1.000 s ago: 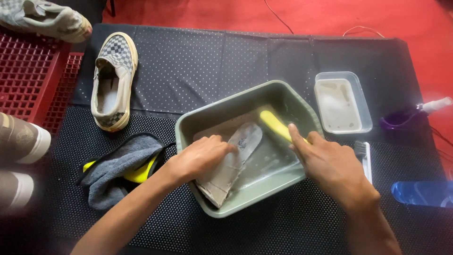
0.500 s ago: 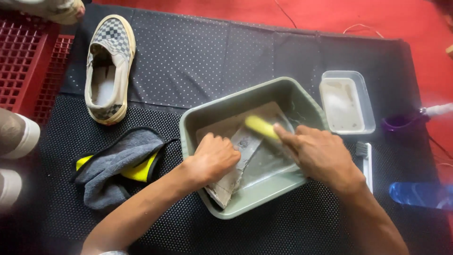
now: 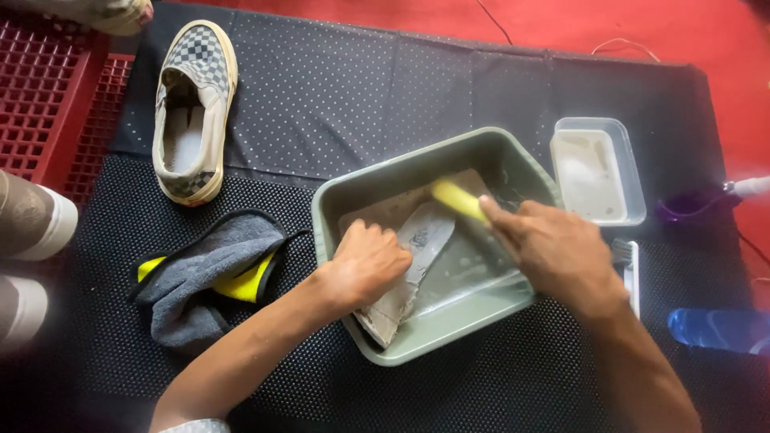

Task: A person cleans a shoe insole by scrubbing it with a brush in a basin of soapy water and then wiping it dry with a cloth.

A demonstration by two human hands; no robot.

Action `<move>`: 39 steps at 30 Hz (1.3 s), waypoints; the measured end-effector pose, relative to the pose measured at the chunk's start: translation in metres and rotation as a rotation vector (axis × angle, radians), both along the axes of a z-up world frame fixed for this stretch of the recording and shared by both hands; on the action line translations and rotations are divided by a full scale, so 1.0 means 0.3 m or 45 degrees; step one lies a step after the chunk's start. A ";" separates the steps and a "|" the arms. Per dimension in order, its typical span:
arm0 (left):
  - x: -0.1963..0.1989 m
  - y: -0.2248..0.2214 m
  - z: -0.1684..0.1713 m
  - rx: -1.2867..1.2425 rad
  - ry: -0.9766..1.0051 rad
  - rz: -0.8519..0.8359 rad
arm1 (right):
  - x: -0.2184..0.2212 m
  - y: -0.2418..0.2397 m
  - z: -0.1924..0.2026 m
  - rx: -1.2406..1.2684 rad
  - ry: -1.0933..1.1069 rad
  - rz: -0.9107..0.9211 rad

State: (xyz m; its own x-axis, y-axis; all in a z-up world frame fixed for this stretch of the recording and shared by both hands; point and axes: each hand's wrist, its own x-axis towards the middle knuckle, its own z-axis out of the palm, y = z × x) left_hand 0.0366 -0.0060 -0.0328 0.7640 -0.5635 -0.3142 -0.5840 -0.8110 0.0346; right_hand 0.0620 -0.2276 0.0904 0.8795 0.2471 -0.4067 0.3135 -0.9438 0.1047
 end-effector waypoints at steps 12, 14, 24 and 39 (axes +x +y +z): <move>0.035 -0.002 0.041 0.120 0.219 -0.046 | 0.014 -0.069 -0.011 -0.256 0.200 0.053; 0.034 -0.005 0.056 0.123 0.225 -0.042 | 0.011 -0.053 0.052 -0.355 0.161 -0.069; 0.037 -0.005 0.036 0.108 0.198 -0.066 | -0.014 -0.020 0.027 -0.308 0.340 0.029; 0.038 -0.001 0.074 0.114 0.233 -0.056 | -0.011 -0.024 -0.012 -0.208 0.167 -0.147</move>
